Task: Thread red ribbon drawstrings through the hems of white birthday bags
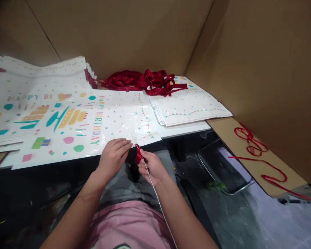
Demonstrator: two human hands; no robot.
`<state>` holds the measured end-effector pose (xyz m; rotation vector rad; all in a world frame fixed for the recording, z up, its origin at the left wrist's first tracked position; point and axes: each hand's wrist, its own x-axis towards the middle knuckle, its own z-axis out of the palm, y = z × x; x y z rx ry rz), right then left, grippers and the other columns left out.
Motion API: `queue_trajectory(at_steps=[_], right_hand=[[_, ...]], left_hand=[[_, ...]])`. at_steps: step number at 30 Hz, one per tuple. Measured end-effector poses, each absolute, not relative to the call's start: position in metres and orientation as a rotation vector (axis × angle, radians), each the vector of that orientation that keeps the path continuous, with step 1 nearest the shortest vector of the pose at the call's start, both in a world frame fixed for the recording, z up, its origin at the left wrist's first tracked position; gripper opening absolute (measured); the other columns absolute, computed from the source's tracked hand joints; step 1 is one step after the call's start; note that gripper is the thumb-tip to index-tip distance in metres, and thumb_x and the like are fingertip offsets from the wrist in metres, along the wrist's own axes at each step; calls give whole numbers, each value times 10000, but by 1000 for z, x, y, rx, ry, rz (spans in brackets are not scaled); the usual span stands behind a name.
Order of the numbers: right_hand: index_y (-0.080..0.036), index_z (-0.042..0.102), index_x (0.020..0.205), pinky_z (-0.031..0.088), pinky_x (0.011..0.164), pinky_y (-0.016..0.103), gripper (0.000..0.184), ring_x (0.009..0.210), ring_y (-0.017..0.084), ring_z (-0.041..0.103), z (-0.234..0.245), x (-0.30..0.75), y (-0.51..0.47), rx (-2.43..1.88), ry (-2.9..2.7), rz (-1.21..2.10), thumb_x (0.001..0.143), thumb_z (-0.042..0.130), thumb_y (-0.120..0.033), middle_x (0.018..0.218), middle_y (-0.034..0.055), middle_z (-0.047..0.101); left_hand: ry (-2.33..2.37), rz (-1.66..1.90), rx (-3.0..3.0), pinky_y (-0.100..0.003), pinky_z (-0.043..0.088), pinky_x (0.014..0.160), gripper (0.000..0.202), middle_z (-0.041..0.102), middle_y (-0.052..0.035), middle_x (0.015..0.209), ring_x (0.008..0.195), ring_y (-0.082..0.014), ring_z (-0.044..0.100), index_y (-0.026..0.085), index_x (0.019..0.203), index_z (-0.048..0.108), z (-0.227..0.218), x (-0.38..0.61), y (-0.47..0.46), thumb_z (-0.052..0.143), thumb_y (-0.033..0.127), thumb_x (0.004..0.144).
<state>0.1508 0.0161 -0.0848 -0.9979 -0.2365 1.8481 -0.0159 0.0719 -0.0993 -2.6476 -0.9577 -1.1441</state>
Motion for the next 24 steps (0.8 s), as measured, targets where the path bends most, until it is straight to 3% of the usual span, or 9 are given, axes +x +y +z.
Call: queue_trajectory(at_steps=[4,8,13,18,24], right_hand=[[-161,472,705,137,324,113,509,391,-12,201,-87,147,19,-1042,-288,1789,610,893,-430,509,-98,390],[-162,460,639,128,342,144,577,383,-3,236,-87,144,19,-1281,-493,1581,568,859,-572,480,-88,389],[-157,489,616,116,364,172,596,377,4,237,-85,144,20,-1390,-607,1533,526,817,-647,474,-88,373],[-165,466,592,116,381,188,600,388,14,228,-87,143,25,-1400,-685,1455,583,769,-683,474,-94,316],[-142,578,678,201,429,221,553,447,53,293,-97,145,26,-1468,-839,1326,715,683,-683,529,-57,398]], left_hand=[[-983,-1117,-2664,-424,515,908,260,757,-70,1115,1048,-244,672,152,1142,680,-97,-16,71,576,81,914],[-961,-1097,-2687,-420,503,905,214,757,-64,1119,1055,-241,672,148,1099,689,-94,-18,72,582,98,920],[-1002,-1103,-2665,-411,502,886,205,764,-57,1085,1040,-240,677,154,1056,698,-94,-17,71,591,74,901],[-979,-1127,-2627,-406,504,858,160,765,-63,1072,1027,-244,683,166,991,704,-99,-12,69,591,88,908],[-928,-1219,-2616,-403,507,860,172,766,-57,1064,1022,-242,685,155,995,685,-99,-13,65,601,54,885]])
